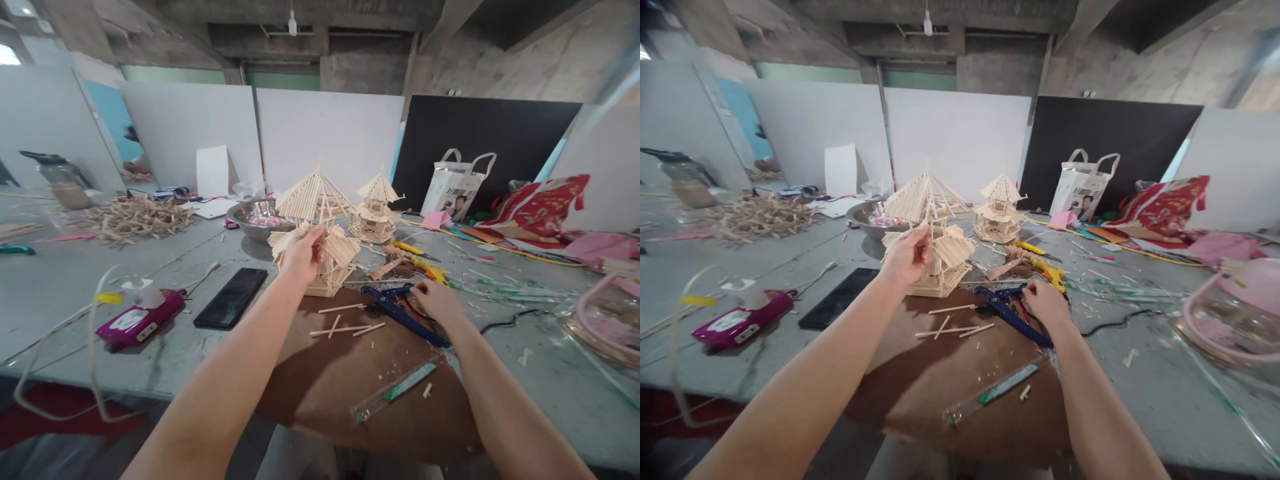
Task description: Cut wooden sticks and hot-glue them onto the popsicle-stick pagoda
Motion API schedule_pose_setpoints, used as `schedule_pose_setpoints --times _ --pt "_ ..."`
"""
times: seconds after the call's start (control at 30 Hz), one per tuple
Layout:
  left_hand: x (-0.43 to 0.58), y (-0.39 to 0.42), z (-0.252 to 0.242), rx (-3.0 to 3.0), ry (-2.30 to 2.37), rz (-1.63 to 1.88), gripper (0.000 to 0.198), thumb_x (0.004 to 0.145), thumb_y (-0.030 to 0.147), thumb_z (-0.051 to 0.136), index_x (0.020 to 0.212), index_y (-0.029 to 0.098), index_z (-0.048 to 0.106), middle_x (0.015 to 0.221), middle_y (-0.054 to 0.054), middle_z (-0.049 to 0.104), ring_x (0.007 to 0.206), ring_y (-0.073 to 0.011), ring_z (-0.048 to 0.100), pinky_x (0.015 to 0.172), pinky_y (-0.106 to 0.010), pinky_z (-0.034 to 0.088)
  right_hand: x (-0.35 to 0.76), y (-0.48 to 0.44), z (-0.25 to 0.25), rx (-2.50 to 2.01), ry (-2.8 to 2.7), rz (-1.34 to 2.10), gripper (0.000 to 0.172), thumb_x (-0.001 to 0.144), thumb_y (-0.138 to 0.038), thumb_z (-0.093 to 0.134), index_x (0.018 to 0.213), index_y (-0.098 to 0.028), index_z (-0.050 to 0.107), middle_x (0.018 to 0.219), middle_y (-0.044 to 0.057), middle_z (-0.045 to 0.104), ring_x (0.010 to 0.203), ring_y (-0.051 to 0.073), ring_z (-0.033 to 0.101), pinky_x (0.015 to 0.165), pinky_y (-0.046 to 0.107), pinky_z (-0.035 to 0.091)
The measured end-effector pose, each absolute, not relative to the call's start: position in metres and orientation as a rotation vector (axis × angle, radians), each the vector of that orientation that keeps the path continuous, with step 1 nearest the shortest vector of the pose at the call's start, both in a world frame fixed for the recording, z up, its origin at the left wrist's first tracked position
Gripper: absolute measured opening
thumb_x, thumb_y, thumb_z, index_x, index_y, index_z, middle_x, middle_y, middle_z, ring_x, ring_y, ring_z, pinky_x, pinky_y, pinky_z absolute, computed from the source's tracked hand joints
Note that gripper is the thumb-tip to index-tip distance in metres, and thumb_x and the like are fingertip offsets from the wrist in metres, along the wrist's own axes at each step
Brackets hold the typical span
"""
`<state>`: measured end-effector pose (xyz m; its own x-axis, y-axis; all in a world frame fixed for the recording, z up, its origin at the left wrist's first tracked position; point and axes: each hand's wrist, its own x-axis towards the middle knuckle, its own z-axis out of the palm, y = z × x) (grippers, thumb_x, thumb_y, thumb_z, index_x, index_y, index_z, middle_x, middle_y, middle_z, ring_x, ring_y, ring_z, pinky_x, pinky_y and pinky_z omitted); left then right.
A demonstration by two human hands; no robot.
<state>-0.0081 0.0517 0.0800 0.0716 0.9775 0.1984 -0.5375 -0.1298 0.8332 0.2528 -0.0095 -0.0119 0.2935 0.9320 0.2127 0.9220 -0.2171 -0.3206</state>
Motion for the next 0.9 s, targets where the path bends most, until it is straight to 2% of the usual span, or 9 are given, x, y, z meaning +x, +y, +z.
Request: schedule_pose_setpoints --times 0.23,0.47,0.7,0.77,0.9 --pt "-0.013 0.042 0.059 1.078 0.66 1.534 0.018 0.058 0.028 0.064 0.059 0.013 0.054 0.044 0.004 0.048 0.029 -0.002 0.036 0.029 -0.016 0.021 0.257 -0.005 -0.02 -2.143 -1.6 -0.005 0.019 0.073 -0.031 0.044 0.075 -0.022 0.061 0.075 0.005 0.064 0.069 0.019 0.057 0.057 0.027 0.036" --pt "-0.015 0.038 0.049 1.175 0.707 1.545 0.018 0.058 0.03 0.064 0.057 0.014 0.057 0.043 0.004 0.049 0.031 -0.0018 0.036 0.032 -0.016 0.024 0.274 -0.002 -0.022 -2.147 -1.392 -0.096 0.029 0.077 -0.027 0.036 0.089 -0.015 0.059 0.089 0.01 0.063 0.081 0.02 0.056 0.067 0.028 0.038" --pt "-0.009 0.031 0.048 1.238 0.706 1.509 0.017 0.059 0.03 0.064 0.057 0.014 0.057 0.043 0.004 0.049 0.031 -0.0018 0.035 0.032 -0.016 0.024 0.291 0.013 -0.031 -2.285 -1.229 -0.12 0.035 0.076 -0.029 0.036 0.094 -0.011 0.059 0.087 0.015 0.063 0.078 0.024 0.058 0.063 0.032 0.04" --pt "-0.008 0.031 0.046 1.249 0.725 1.495 0.017 0.059 0.03 0.064 0.058 0.014 0.058 0.044 0.004 0.05 0.031 -0.002 0.035 0.032 -0.016 0.024 0.299 0.021 -0.031 -2.333 -1.207 -0.118 0.035 0.074 -0.03 0.037 0.091 -0.01 0.061 0.082 0.018 0.063 0.074 0.026 0.058 0.059 0.033 0.04" --pt "-0.008 0.031 0.044 1.251 0.76 1.492 0.019 0.06 0.032 0.063 0.058 0.013 0.056 0.044 0.004 0.05 0.031 -0.0021 0.035 0.031 -0.016 0.024 0.314 0.038 -0.033 -2.352 -1.27 -0.118 0.03 0.069 -0.033 0.045 0.067 -0.01 0.064 0.062 0.018 0.061 0.06 0.026 0.058 0.051 0.034 0.04"
